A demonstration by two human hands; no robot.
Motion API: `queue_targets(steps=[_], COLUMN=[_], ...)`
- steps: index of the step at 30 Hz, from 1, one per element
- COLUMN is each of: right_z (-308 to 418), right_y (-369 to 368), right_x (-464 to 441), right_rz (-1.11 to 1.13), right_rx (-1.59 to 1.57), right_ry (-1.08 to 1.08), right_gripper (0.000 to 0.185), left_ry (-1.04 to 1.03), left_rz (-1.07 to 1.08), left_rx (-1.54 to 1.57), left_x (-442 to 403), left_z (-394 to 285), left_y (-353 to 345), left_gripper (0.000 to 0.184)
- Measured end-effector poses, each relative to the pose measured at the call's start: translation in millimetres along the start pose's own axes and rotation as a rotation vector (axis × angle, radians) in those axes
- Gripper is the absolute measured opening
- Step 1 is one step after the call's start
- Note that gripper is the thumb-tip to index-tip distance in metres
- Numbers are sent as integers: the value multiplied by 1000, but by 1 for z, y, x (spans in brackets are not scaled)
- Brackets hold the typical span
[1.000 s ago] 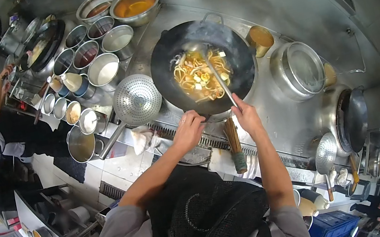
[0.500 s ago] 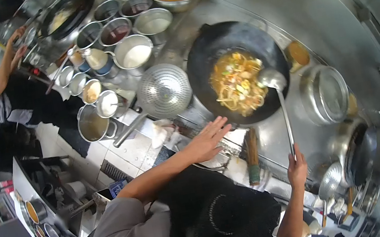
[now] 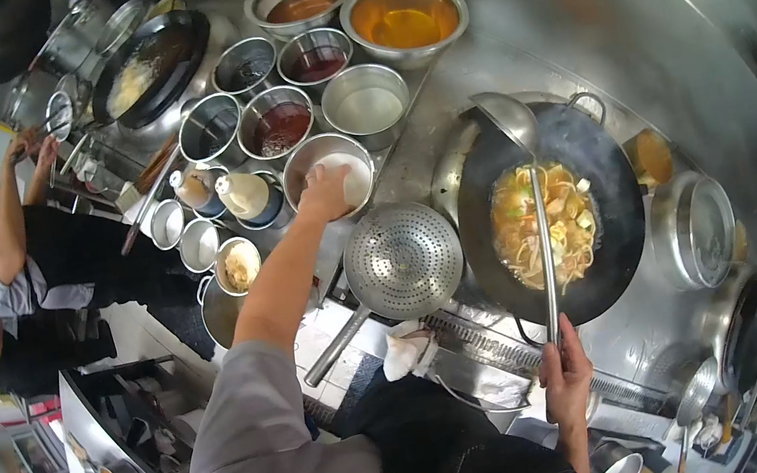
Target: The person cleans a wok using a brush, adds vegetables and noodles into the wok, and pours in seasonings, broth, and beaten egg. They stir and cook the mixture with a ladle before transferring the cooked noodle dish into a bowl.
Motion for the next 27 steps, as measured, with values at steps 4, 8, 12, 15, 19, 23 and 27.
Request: queue_targets(steps=[4, 8, 12, 15, 19, 23, 27], right_z=[16, 21, 25, 36, 39, 34, 38], right_y=[-45, -71, -91, -97, -98, -96, -94], right_x=[1, -3, -3, 0, 3, 6, 5], right_rz=[23, 76, 151, 228, 284, 353, 382], right_rx=[-26, 49, -80, -191, -276, -316, -329], right_ry=[-139, -163, -231, -363, -419, -449, -450], right_gripper=[52, 52, 53, 53, 56, 58, 59], left_ry=[4, 32, 18, -55, -41, -20, -179], left_rz=[98, 120, 38, 27, 15, 42, -72], left_rx=[-19, 10, 12, 54, -18, -41, -90], left_x=[-4, -5, -14, -16, -25, -28, -37], left_z=[-3, -9, -3, -4, -1, -3, 7], left_y=[1, 8, -6, -13, -14, -16, -33], left_gripper=[100, 97, 92, 88, 95, 100, 76])
Point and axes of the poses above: each hand's wrist, its own x-axis away from the middle knuckle, its own y-axis out of the back of the hand, z = x × y, the point moved 4 cm from there along -x, towards the middle knuckle, and after that the axes turned 5 degrees about -z, right-handed, at the moved point
